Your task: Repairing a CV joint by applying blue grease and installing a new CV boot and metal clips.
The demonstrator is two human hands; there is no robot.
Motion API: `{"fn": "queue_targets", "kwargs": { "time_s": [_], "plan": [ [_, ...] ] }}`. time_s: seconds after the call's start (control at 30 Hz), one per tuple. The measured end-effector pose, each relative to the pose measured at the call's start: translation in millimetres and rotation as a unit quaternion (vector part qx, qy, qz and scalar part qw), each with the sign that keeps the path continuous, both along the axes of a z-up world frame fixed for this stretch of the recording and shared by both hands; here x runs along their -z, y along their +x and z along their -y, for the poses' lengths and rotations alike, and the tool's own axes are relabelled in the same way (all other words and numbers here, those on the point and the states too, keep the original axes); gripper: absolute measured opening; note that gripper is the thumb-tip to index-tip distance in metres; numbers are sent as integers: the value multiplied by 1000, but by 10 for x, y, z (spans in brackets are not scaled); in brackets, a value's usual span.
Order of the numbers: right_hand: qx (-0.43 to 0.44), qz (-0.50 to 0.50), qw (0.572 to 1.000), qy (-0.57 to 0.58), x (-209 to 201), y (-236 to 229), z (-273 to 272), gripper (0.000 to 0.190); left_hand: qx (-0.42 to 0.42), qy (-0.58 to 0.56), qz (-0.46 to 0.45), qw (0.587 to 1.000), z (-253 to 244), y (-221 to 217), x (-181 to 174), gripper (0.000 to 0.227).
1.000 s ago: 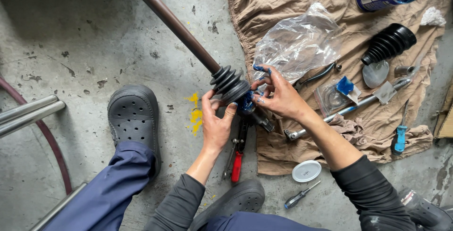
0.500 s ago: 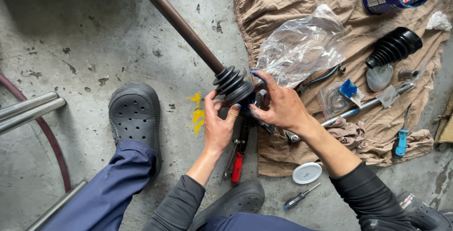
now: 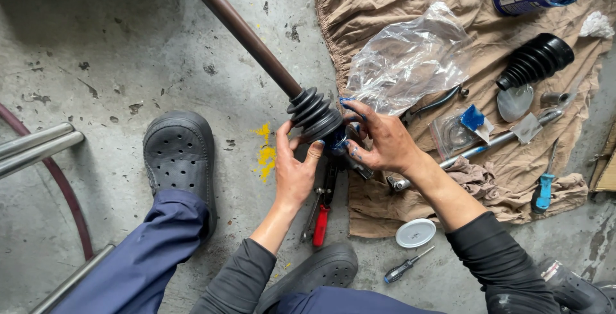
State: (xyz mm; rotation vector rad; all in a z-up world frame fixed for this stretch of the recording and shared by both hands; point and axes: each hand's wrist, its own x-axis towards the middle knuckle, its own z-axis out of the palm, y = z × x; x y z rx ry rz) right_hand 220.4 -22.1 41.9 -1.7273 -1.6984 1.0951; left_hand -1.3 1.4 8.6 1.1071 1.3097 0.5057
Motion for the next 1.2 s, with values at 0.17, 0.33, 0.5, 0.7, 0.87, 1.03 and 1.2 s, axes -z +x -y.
{"fn": "queue_targets", "kwargs": {
  "time_s": [0.17,0.33,0.5,0.7,0.87,1.03,1.2],
  "plan": [
    [-5,-9,1000,10,30,17,23,82,8,6,-21,1000,-10,-21,19,78],
    [-11,-6,1000,25,75,40,46,79,12,-16,-9,1000,-36,-48,18,80],
    [-21,-24,999,29,81,57,43,74,40,-19,-3,999,-38,-112,81,82],
    [-11,-25,997,68,126,5,110,65,25,0,18,1000,0,-102,92,81],
    [29,1,996,88,294,-93,250,59,17,-27,15,999,-5,-84,48,81],
    [78,-10,992,95,196,-188,222,55,3,1,12,1000,33,-17,24,77],
    [132,-9,990,54,56,-270,171,60,-14,-35,14,999,54,7,-11,75]
  ]
}}
